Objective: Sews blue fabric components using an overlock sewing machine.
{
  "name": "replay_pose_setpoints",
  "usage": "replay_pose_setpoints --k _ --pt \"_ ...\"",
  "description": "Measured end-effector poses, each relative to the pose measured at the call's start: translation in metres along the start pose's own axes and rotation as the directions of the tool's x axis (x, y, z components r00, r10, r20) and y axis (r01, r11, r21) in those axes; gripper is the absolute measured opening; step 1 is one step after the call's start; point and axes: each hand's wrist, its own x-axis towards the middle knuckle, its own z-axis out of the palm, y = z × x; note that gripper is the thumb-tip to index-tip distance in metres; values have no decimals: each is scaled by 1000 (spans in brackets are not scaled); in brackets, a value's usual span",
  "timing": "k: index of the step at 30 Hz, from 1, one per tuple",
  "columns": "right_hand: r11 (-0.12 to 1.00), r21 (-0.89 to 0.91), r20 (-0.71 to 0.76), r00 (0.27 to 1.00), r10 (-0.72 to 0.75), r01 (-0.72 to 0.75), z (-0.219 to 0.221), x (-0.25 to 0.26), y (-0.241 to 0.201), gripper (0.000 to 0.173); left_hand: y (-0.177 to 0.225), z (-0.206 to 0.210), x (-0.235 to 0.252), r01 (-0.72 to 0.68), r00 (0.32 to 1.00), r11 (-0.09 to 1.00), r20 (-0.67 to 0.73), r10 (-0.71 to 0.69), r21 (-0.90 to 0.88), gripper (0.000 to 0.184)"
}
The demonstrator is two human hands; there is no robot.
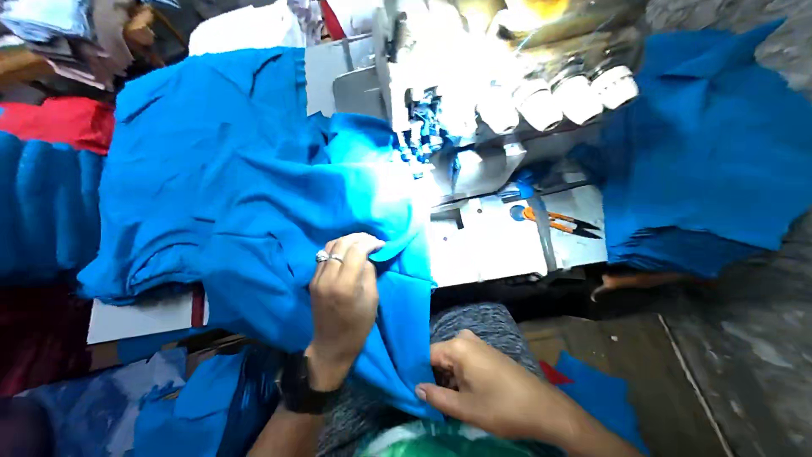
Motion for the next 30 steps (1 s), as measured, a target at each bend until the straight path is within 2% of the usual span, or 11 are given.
replay_pose_setpoints --k 3,4,7,10,12,14,17,20,23,25,30 --pt "983 -138 10 992 125 -123 -22 5 15 29 2 -43 36 245 950 958 234 -206 -152 17" --pt "962 -209 -2 984 180 -176 -27 6 15 32 10 -59 49 238 949 966 238 -208 -104 15" --pt "905 -330 -177 959 220 -268 -45 0 8 36 51 -81 56 -47 989 992 144 29 121 20" --pt "934 -334 -561 823 -90 -126 -62 -2 3 35 43 -55 30 -165 950 985 277 147 42 23" --pt "935 -348 -674 712 -195 -73 -75 15 -2 33 30 -52 32 -70 957 990 274 100 -119 16" --pt "980 -197 -592 797 -119 0 -86 39 -6 35 26 -64 45 126 959 967 276 -62 -221 10" --pt "956 181 -466 876 -125 232 -92 68 -6 15 33 -84 74 382 907 889 285 -309 -253 16" --pt "873 372 -486 867 -108 317 -86 56 -14 5 50 -85 69 72 955 995 293 -48 -72 13" --pt "917 253 -546 828 -127 307 -81 48 -16 2 61 -61 32 -193 902 981 399 165 30 22" --pt "945 159 -600 788 -138 287 -76 46 -15 6 65 -57 21 -218 913 973 369 174 80 20" --pt "939 130 -704 696 -138 319 -62 47 -6 15 77 -41 17 -55 908 991 420 -2 122 17"
